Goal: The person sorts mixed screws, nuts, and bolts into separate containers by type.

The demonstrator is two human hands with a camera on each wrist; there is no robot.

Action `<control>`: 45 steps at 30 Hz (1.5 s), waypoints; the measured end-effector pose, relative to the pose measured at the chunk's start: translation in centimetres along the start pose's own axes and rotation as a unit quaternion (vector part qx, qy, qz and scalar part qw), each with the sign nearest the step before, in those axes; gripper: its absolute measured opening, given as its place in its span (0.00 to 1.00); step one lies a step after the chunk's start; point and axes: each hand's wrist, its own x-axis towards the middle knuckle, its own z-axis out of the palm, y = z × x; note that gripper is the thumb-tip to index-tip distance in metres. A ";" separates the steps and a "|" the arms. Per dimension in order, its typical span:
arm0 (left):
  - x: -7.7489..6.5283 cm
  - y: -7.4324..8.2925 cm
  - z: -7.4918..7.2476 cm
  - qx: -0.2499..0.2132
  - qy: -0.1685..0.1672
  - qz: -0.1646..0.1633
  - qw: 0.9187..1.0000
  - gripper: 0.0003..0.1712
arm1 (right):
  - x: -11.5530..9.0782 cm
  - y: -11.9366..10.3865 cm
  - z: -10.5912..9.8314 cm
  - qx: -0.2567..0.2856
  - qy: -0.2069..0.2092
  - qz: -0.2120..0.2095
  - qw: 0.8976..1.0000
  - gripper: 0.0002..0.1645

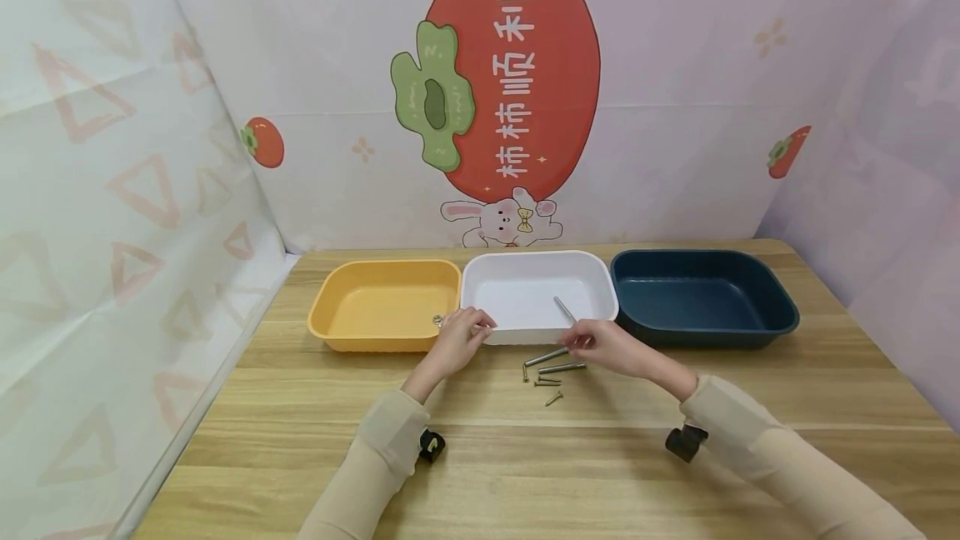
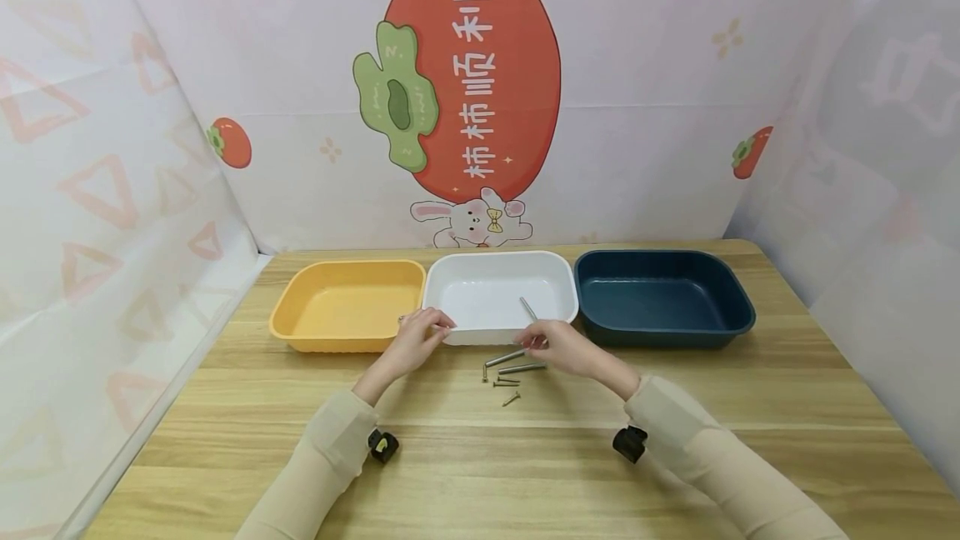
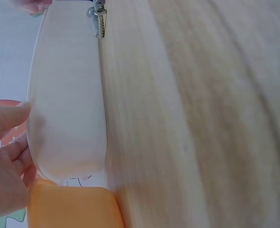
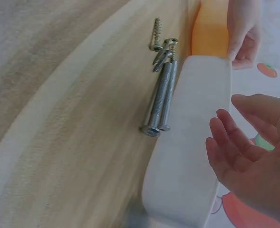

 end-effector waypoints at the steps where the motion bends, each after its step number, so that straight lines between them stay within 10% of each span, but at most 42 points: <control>1: 0.0 0.0 0.0 -0.003 0.000 -0.001 1.000 0.03 | -0.1 0.1 0.1 -0.001 -0.002 -0.003 1.000 0.11; 45: -0.1 0.2 -0.1 -0.002 -0.002 -0.002 1.000 0.03 | -0.1 3.0 2.4 -0.030 -0.030 0.002 0.999 0.11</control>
